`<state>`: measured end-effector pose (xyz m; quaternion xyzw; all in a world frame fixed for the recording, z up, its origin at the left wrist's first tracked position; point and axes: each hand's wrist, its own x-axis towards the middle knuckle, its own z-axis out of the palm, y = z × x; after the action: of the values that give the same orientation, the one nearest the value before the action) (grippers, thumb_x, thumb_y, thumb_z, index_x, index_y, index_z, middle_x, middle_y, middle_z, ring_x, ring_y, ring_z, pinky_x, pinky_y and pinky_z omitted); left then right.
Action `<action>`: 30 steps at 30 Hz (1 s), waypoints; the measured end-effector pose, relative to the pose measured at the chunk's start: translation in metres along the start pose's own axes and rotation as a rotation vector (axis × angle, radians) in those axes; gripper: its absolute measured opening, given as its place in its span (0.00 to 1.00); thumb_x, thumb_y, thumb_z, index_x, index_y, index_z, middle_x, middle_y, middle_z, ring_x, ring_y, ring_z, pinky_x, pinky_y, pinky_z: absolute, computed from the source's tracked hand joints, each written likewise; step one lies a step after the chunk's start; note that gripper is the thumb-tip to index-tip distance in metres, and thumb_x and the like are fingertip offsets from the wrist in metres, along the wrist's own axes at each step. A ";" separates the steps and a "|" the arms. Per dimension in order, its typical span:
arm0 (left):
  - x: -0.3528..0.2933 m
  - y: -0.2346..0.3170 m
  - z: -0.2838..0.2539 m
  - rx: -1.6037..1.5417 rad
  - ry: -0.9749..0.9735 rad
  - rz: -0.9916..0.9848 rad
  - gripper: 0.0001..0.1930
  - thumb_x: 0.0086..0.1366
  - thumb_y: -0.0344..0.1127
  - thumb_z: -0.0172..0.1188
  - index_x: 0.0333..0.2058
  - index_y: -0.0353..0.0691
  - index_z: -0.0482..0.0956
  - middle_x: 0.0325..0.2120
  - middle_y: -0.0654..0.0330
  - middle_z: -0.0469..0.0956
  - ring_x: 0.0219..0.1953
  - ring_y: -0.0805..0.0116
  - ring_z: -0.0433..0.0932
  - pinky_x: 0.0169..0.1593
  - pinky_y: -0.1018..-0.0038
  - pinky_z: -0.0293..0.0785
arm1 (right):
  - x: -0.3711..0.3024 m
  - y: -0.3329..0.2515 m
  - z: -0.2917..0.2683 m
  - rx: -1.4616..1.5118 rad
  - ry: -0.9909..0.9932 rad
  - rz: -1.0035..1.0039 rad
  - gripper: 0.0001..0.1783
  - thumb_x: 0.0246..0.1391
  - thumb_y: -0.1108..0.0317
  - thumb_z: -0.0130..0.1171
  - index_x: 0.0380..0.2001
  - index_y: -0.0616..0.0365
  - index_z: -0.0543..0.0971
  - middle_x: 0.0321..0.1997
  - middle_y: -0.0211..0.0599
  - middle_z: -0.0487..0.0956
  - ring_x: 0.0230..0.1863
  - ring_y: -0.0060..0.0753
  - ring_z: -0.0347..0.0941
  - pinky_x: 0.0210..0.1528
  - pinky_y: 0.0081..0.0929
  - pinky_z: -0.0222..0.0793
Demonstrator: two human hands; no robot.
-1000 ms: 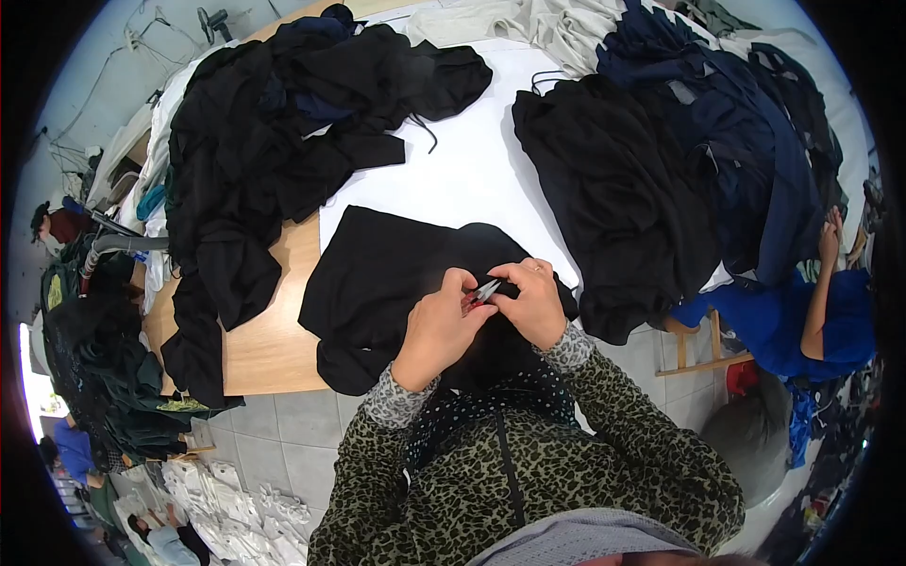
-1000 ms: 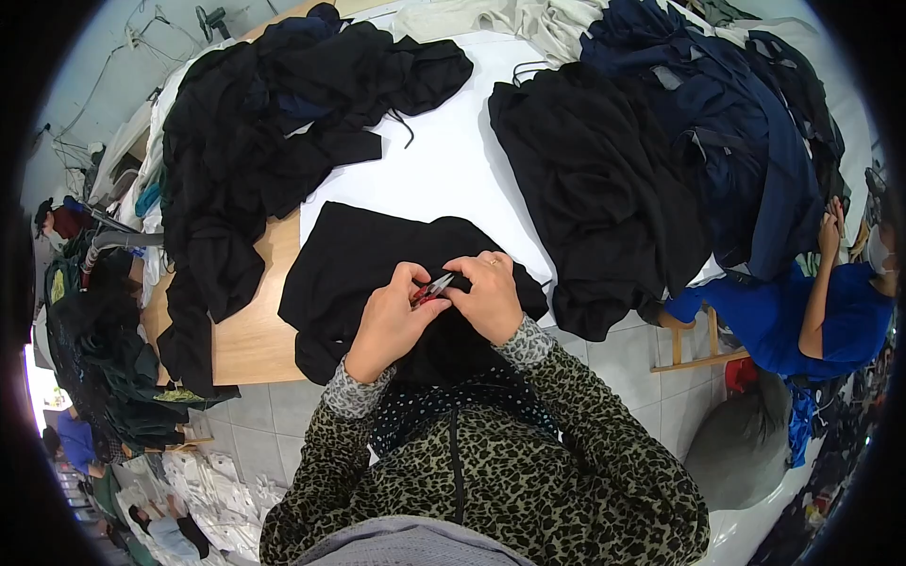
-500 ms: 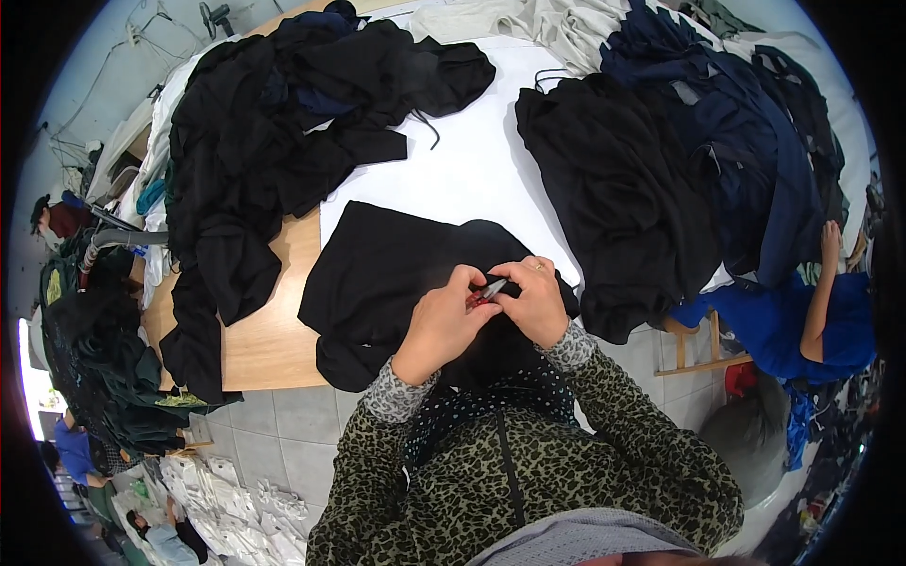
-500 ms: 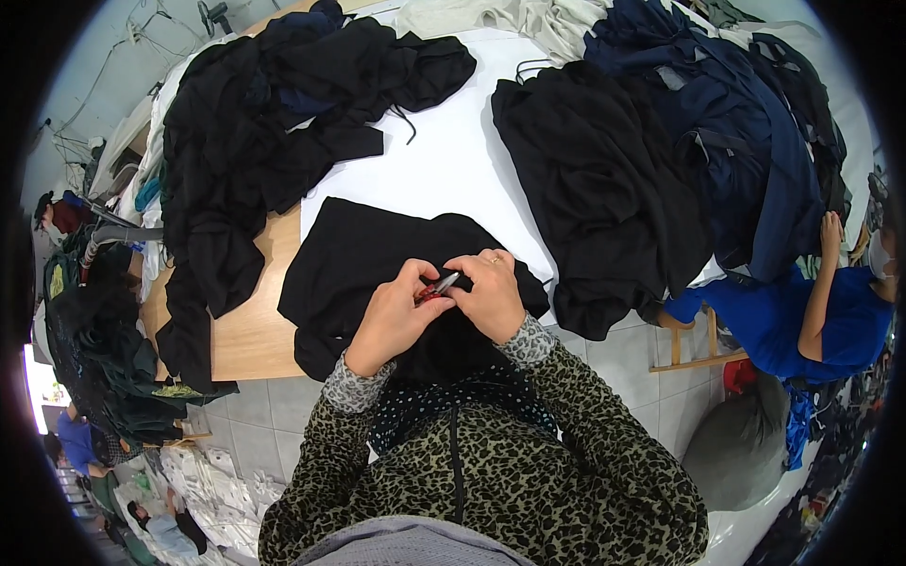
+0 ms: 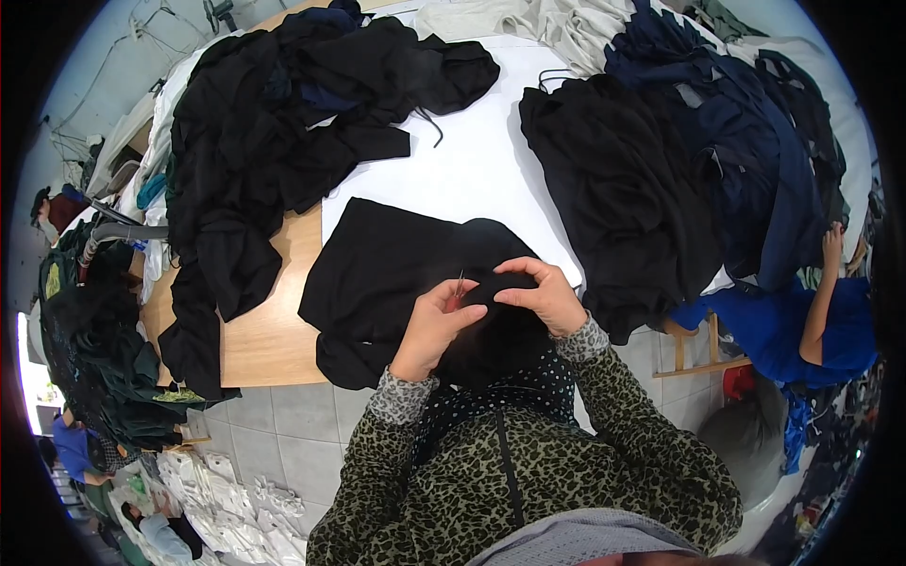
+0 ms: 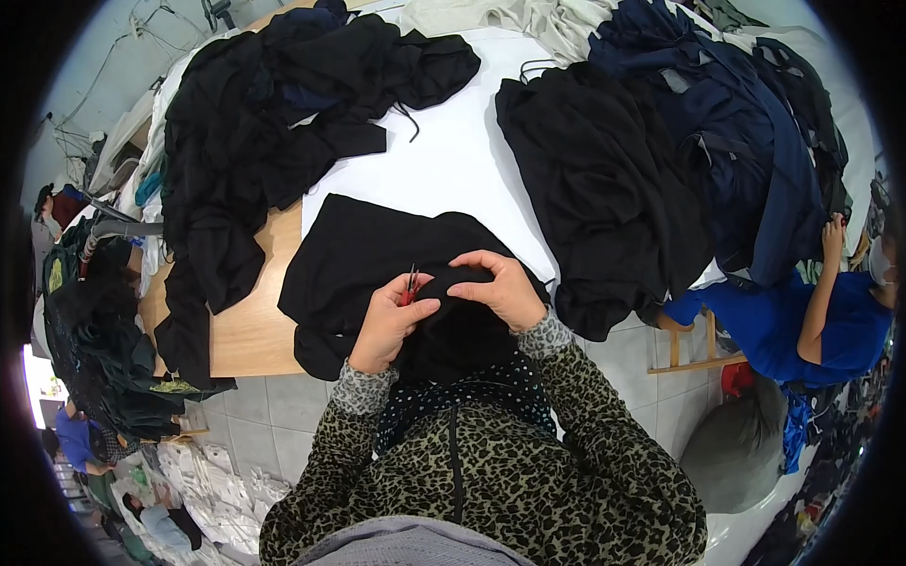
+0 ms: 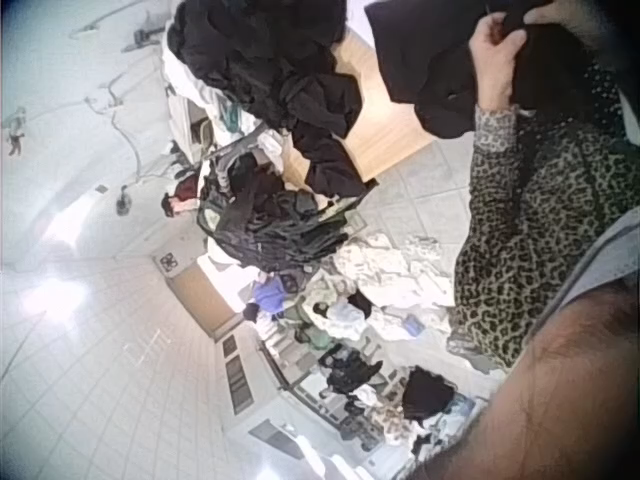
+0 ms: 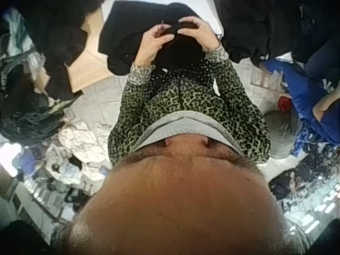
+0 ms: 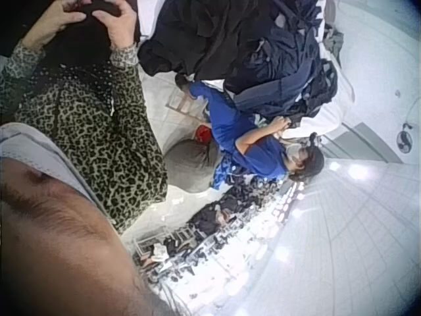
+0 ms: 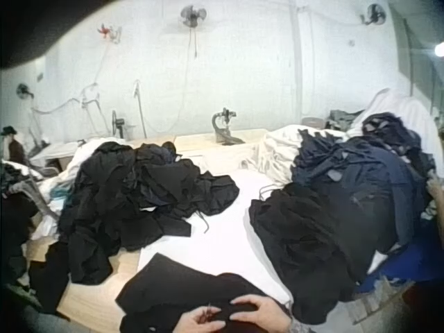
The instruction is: The recorder is using thread nippers to inspect and trim excess threads from black fabric garments on a workbench.
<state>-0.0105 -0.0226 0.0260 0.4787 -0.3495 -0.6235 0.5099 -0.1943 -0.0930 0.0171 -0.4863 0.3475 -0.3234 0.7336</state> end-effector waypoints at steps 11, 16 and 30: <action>-0.002 -0.008 -0.006 -0.065 0.003 -0.029 0.12 0.57 0.27 0.63 0.41 0.37 0.74 0.24 0.74 0.69 0.18 0.90 0.58 0.19 0.88 0.49 | -0.047 0.040 0.028 0.686 0.220 0.249 0.15 0.60 0.57 0.53 0.36 0.59 0.76 0.34 0.32 0.78 0.37 0.26 0.72 0.44 0.27 0.66; 0.004 -0.016 -0.003 0.072 0.099 0.173 0.05 0.61 0.31 0.60 0.32 0.37 0.75 0.23 0.75 0.69 0.21 0.89 0.60 0.24 0.88 0.53 | -0.015 0.023 0.021 0.774 0.181 0.144 0.15 0.61 0.56 0.51 0.42 0.56 0.76 0.42 0.31 0.79 0.46 0.29 0.72 0.51 0.31 0.64; 0.014 -0.021 -0.009 0.340 0.146 0.148 0.06 0.60 0.31 0.61 0.32 0.35 0.76 0.19 0.70 0.69 0.23 0.83 0.65 0.26 0.85 0.60 | -0.013 0.013 0.019 0.734 0.294 0.103 0.14 0.60 0.61 0.53 0.43 0.58 0.76 0.44 0.33 0.78 0.46 0.28 0.73 0.52 0.32 0.65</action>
<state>-0.0083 -0.0304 0.0005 0.5749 -0.4461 -0.4799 0.4900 -0.1844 -0.0687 0.0126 -0.1221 0.3339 -0.4548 0.8165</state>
